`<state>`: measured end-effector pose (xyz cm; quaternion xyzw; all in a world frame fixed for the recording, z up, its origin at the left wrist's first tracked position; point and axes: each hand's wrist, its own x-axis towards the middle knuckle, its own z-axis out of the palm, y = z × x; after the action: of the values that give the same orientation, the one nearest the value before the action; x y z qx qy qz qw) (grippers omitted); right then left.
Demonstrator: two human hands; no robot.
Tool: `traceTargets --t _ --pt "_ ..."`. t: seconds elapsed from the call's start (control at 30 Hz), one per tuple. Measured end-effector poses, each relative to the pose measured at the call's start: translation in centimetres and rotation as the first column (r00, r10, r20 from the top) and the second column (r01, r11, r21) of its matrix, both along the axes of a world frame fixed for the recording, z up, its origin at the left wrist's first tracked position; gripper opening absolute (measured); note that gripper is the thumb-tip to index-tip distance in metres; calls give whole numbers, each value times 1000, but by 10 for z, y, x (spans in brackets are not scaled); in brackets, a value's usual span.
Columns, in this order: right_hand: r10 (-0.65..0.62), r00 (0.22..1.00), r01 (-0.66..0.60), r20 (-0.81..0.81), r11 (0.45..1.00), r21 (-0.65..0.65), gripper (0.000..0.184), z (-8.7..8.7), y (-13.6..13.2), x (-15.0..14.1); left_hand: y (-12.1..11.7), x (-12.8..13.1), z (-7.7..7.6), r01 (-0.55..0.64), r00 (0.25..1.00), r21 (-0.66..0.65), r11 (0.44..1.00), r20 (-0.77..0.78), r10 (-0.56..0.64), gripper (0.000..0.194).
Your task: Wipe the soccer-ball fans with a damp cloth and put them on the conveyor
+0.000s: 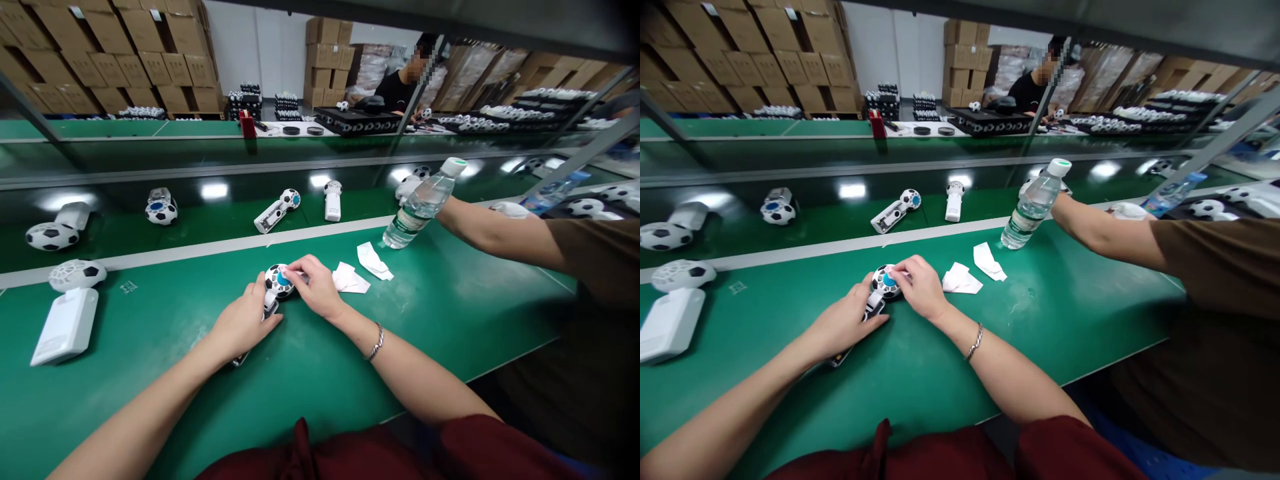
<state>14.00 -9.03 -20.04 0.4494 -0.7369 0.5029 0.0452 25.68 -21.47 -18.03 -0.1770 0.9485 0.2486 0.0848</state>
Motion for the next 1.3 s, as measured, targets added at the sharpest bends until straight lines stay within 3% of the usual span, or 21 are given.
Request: traceTargets --t 0.17,0.3,0.43,0.63,0.7,0.8,0.87,1.0,1.13,1.3 --pt "35 990 -26 -137 997 68 18 -3 0 1 2 -1 0 25 999 -109 994 41 -20 80" --pt "-43 993 52 -112 996 74 18 -2 0 1 2 -2 -2 36 999 -139 990 38 -31 79" --pt "18 986 -5 -163 997 83 16 -1 -1 0 3 -2 -3 38 999 -152 988 36 -32 79" --pt "-31 999 32 41 999 -36 19 -4 0 -6 3 -1 -1 37 999 -159 987 43 -30 78" --pt "8 1000 -6 27 998 -58 18 -4 0 -5 2 -1 -1 39 999 -146 988 43 -33 78" --pt "59 993 -57 -105 998 25 15 -4 0 -5 2 -1 -2 44 999 -141 989 38 -39 79" --pt "28 990 -21 -140 998 51 14 -5 1 -7 3 -1 -1 45 999 -148 988 34 -40 79" --pt "-47 997 44 -56 997 -59 17 -7 4 -13 4 -1 0 40 999 -164 986 39 -34 77" --pt "107 977 -97 -183 993 63 15 -5 4 -11 5 -2 2 36 997 -166 985 71 -25 78" --pt "17 988 -2 -154 995 97 18 -2 0 -7 7 -2 3 30 997 -182 983 75 -17 78"
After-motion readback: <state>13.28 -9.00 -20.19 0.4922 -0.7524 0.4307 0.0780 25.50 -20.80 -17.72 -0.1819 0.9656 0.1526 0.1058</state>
